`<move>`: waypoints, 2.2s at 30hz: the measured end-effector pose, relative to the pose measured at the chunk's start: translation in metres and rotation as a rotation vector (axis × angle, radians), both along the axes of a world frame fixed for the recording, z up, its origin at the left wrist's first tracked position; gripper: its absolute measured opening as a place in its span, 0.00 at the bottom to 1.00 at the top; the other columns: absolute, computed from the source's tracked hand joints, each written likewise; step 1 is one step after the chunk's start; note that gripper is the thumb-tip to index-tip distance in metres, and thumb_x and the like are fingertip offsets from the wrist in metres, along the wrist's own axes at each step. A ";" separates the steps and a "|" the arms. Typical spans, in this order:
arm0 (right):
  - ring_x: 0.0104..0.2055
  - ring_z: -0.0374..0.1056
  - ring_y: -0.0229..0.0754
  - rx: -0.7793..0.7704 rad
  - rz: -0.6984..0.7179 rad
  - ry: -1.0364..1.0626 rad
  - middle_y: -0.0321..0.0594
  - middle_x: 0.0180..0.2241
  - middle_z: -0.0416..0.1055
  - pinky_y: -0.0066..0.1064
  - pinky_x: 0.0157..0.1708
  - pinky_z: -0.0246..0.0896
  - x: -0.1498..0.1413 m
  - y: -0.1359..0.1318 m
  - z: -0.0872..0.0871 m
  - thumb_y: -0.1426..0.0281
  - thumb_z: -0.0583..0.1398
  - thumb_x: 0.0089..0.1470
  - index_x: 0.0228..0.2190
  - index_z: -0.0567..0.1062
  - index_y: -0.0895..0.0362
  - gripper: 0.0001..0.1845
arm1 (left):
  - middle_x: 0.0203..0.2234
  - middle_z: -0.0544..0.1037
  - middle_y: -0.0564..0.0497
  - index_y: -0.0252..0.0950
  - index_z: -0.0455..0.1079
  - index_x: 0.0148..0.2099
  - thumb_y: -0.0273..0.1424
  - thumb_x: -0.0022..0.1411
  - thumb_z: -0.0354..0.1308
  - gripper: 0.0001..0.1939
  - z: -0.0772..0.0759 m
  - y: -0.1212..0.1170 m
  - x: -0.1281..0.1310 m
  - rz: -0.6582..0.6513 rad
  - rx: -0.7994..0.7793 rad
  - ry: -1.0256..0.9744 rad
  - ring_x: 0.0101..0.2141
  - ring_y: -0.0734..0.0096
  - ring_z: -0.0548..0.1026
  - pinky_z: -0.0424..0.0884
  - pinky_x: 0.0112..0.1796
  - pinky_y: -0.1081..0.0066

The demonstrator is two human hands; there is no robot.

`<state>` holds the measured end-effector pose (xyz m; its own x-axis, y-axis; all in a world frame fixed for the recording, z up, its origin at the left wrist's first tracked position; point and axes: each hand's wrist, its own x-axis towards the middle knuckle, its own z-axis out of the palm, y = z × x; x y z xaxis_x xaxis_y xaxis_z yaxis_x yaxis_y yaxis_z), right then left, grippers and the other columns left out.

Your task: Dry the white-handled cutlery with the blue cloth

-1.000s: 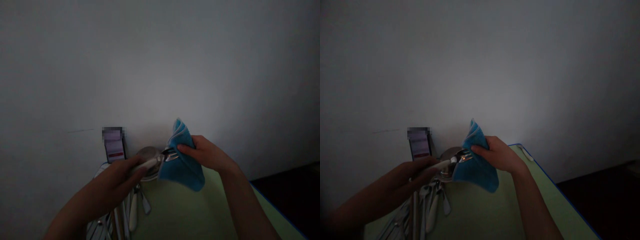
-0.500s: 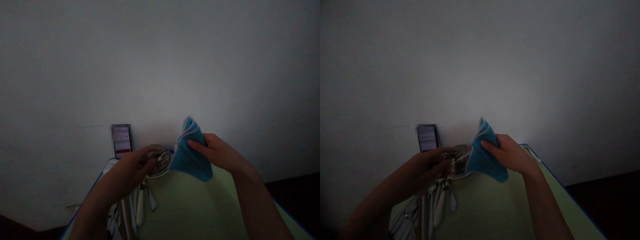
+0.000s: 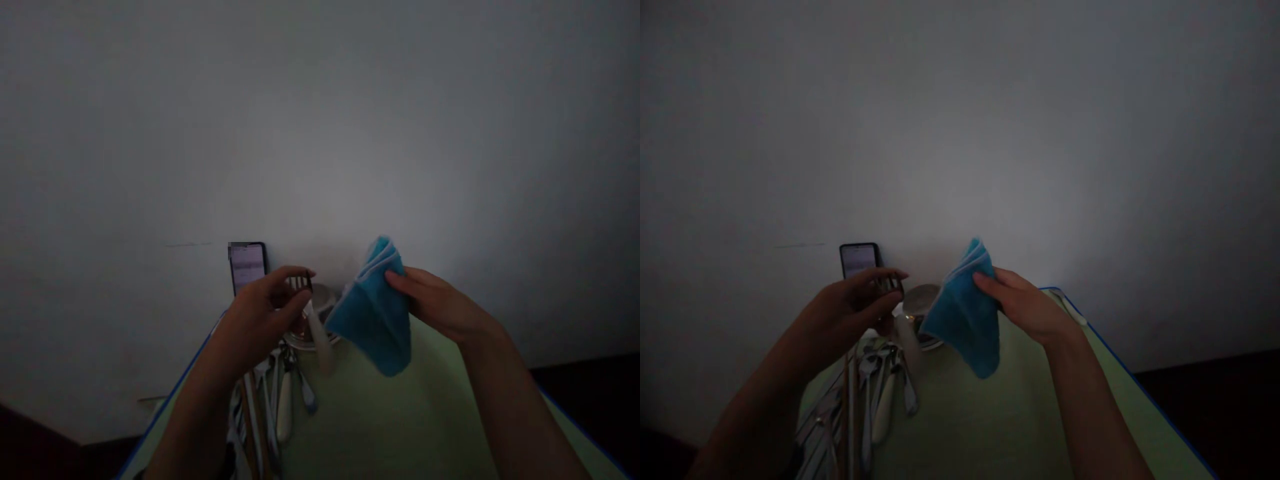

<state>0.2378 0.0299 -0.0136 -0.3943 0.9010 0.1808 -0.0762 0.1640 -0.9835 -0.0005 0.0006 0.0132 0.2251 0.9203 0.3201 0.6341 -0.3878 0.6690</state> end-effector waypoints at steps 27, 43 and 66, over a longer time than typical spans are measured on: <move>0.30 0.66 0.37 0.288 -0.025 -0.493 0.37 0.33 0.73 0.26 0.25 0.59 -0.024 -0.022 0.019 0.56 0.52 0.56 0.46 0.66 0.54 0.20 | 0.21 0.76 0.56 0.34 0.66 0.28 0.31 0.56 0.59 0.07 0.009 -0.006 0.022 0.157 0.083 -0.326 0.21 0.77 0.75 0.68 0.21 0.82; 0.41 0.70 0.34 0.630 -0.140 -0.361 0.33 0.39 0.76 0.26 0.42 0.62 -0.021 -0.017 0.022 0.73 0.60 0.51 0.38 0.76 0.52 0.10 | 0.19 0.77 0.56 0.35 0.67 0.37 0.30 0.54 0.60 0.08 0.001 0.005 0.016 0.142 -0.055 -0.484 0.21 0.69 0.79 0.75 0.22 0.76; 0.31 0.67 0.34 0.459 0.083 -0.773 0.32 0.31 0.72 0.24 0.28 0.57 -0.019 -0.017 0.031 0.56 0.57 0.53 0.37 0.73 0.54 0.16 | 0.18 0.74 0.57 0.36 0.67 0.34 0.38 0.60 0.54 0.10 0.008 -0.005 0.008 -0.026 -0.062 -0.053 0.21 0.74 0.75 0.67 0.20 0.80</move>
